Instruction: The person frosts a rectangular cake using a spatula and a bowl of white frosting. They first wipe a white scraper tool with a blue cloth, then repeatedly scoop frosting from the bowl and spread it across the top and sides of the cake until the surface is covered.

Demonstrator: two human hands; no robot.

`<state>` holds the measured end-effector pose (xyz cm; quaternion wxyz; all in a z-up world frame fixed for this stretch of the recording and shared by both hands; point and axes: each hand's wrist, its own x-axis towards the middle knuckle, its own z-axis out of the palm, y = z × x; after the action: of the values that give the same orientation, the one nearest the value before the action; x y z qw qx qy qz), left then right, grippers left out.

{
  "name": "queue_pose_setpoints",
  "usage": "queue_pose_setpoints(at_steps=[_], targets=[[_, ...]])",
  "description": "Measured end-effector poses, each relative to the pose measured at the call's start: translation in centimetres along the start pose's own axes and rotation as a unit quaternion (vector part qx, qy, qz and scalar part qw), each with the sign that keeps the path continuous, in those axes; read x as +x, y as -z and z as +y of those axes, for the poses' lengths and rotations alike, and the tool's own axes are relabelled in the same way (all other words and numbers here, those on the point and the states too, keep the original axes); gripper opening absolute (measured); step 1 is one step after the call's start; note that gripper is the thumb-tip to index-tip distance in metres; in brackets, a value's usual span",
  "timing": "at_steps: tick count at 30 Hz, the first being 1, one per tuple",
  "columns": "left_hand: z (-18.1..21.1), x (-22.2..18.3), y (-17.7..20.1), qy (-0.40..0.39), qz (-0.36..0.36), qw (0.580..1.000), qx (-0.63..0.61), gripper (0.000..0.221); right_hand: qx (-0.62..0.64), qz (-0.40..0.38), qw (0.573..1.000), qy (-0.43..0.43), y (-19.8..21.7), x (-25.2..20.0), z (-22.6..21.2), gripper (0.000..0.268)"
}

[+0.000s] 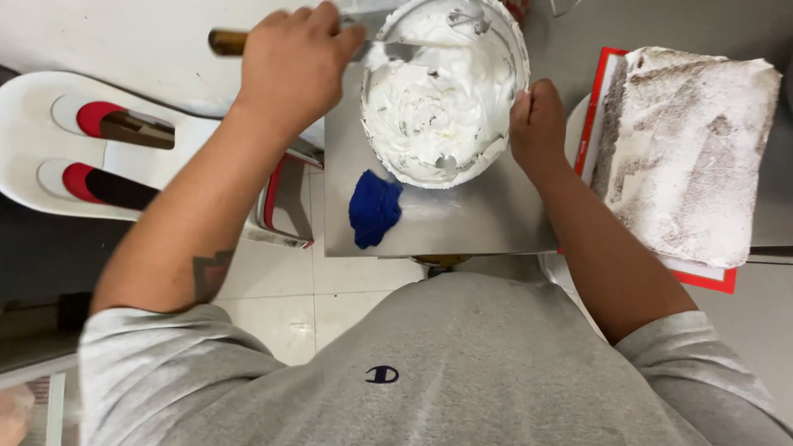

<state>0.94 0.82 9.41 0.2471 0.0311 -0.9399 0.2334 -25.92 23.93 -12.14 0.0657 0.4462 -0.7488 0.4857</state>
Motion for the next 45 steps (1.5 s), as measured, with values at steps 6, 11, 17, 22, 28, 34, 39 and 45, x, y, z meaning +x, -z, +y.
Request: queue_pose_setpoints(at_steps=[6, 11, 17, 22, 28, 34, 39, 45], targets=[[-0.8, -4.9, -5.8, 0.114, 0.000, 0.993, 0.021, 0.027, -0.013, -0.018, 0.994, -0.105, 1.4, -0.8, -0.9, 0.019], [3.1, -5.3, -11.8, 0.165, -0.061, 0.984, -0.027, 0.033, -0.029, -0.001, 1.000, -0.010, 0.4, -0.8, -1.6, 0.017], [10.7, -4.4, -12.7, 0.202, -0.075, 0.962, -0.171, 0.038, -0.012, 0.007, 0.999, -0.043, -0.4, -0.8, -1.9, 0.017], [15.1, -6.4, -10.3, 0.254, -0.113, 0.922, -0.269, 0.045, 0.004, 0.034, 0.997, -0.068, -1.0, -1.0, -1.6, 0.016], [16.7, -6.6, -8.6, 0.328, -0.142, 0.858, -0.369, 0.039, 0.054, 0.022, 0.989, -0.134, -1.2, -2.5, -3.5, 0.019], [16.9, -6.9, -7.5, 0.414, -0.164, 0.765, -0.466, 0.033, 0.108, 0.019, 0.978, -0.179, -3.1, -5.3, -4.0, 0.020], [16.1, -7.6, -8.0, 0.435, -0.167, 0.715, -0.521, 0.032, 0.245, -0.015, 0.925, -0.289, -2.7, -6.4, -5.6, 0.016], [14.2, -8.1, -8.4, 0.424, -0.110, 0.704, -0.559, 0.032, 0.353, -0.010, 0.841, -0.409, -1.8, -7.0, -6.4, 0.018]])
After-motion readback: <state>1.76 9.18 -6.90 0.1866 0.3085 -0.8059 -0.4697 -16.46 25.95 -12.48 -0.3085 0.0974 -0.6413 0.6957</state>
